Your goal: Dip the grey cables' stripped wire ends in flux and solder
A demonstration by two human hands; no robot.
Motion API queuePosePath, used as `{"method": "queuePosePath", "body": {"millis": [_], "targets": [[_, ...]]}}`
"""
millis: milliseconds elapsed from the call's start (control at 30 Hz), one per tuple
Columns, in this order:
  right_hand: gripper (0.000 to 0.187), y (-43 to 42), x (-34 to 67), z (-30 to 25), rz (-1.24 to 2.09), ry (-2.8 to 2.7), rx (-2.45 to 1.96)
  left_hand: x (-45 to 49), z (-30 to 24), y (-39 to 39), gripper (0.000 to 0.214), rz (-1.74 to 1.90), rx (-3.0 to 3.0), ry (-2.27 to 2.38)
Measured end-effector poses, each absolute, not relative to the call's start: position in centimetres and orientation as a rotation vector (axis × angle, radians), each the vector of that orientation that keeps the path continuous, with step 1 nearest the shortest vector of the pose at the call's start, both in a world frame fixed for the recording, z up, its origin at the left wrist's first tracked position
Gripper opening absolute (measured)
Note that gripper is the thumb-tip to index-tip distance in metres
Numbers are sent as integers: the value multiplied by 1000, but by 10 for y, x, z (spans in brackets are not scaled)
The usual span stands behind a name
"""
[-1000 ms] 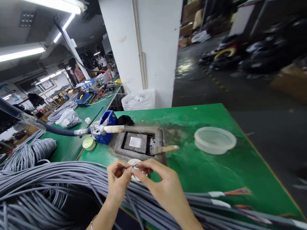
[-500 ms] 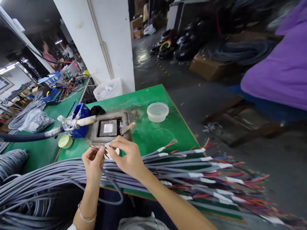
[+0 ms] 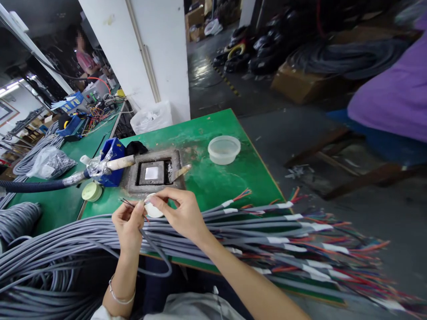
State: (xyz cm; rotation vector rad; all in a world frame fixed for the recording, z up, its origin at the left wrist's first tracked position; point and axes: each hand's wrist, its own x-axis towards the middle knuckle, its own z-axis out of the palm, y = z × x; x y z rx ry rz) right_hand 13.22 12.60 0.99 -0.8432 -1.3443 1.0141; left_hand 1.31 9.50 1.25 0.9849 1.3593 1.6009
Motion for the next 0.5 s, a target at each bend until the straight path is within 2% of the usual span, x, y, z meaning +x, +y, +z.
{"method": "queuePosePath", "body": {"millis": [200, 500], "targets": [[23, 123, 131, 10, 799, -1437, -874, 14, 13, 94, 35, 1610, 905, 1326], [25, 122, 131, 7, 767, -1481, -816, 15, 16, 91, 36, 1653, 862, 1328]]}}
